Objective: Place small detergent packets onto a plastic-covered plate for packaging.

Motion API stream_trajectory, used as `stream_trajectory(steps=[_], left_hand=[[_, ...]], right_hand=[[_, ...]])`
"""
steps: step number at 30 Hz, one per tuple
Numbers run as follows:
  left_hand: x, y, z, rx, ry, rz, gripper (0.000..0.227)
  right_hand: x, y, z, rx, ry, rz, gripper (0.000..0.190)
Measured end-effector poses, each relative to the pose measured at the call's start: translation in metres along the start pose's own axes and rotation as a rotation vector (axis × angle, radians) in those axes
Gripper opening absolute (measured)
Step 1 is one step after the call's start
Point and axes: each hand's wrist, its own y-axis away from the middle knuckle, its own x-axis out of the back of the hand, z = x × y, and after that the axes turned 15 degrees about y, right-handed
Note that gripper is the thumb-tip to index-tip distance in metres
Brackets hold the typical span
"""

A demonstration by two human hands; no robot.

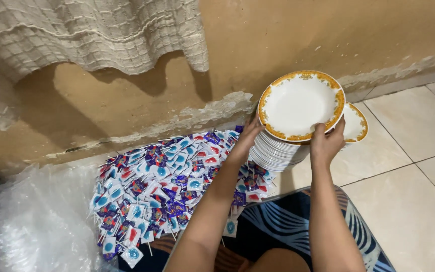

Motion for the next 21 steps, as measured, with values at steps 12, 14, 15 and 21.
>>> stream_trajectory(steps=[12, 14, 15, 21], left_hand=[[0.137, 0.198, 0.061, 0.013, 0.214, 0.150, 0.058], [0.165, 0.252, 0.058, 0.052, 0.194, 0.219, 0.059], [0.178, 0.275, 0.058, 0.084, 0.173, 0.269, 0.061], [0.243, 0.380, 0.015, 0.179, 0.068, 0.576, 0.042]], right_hand=[[0.037, 0.138, -0.013, 0.081, -0.236, -0.511, 0.055], [0.049, 0.187, -0.031, 0.099, -0.189, -0.613, 0.058], [0.054, 0.208, -0.041, 0.125, -0.145, -0.696, 0.062], [0.036, 0.325, -0.010, 0.163, 0.064, -1.092, 0.069]])
